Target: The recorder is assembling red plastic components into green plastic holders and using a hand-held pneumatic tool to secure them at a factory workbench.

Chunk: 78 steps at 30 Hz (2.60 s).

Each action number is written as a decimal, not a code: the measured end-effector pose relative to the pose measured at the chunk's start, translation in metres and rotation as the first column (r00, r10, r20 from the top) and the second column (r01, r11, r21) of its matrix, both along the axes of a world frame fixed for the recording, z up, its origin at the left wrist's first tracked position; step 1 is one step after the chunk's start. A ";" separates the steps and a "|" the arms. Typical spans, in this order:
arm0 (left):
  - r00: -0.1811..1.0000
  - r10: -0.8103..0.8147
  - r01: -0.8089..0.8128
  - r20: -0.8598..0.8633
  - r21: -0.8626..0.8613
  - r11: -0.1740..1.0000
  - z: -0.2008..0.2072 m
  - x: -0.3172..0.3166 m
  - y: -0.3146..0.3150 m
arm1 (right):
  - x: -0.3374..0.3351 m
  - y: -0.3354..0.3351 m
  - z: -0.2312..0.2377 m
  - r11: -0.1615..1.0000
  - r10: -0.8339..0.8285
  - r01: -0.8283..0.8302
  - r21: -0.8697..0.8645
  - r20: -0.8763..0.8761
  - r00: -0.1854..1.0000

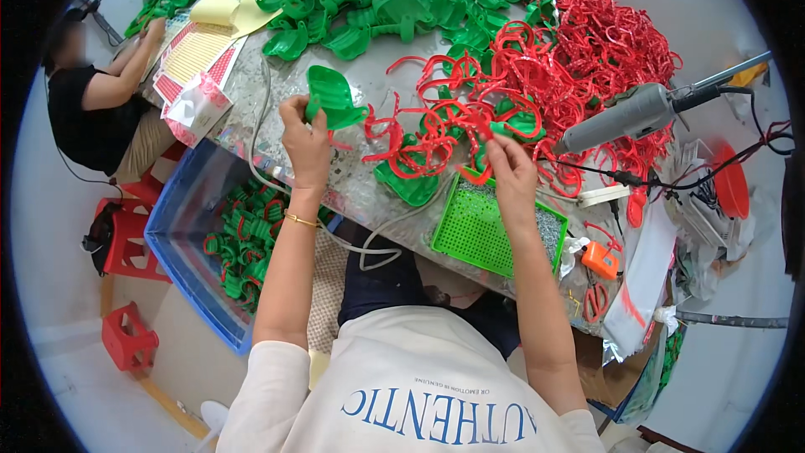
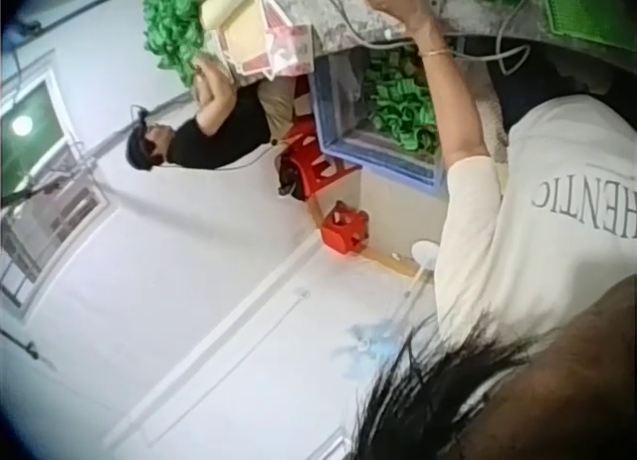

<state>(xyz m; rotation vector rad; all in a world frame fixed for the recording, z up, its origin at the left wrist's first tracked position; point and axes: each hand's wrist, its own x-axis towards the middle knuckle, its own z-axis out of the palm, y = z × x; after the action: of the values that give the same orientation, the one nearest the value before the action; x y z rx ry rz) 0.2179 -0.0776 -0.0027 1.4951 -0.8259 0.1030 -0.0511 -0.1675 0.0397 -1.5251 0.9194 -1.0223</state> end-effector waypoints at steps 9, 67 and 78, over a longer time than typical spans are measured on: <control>0.881 -0.406 0.421 -0.242 0.011 0.907 0.032 -0.110 0.044 | -0.028 0.057 0.035 0.996 0.081 -0.081 -0.040 0.018 0.997; -0.258 -0.679 0.577 -0.688 -0.673 0.462 0.013 -0.199 0.064 | -0.087 0.074 0.042 0.983 0.033 0.035 0.182 -0.362 0.932; -0.222 -0.644 0.631 -0.732 -0.611 0.478 0.027 -0.200 0.063 | -0.087 0.064 0.025 0.950 0.109 -0.047 0.310 -0.186 0.977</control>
<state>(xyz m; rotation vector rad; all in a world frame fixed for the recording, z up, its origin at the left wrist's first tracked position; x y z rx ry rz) 0.0182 -0.0141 0.0240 0.5645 -0.3999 -1.5775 -0.1382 -0.1031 0.0646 -1.4063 1.0933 -0.6414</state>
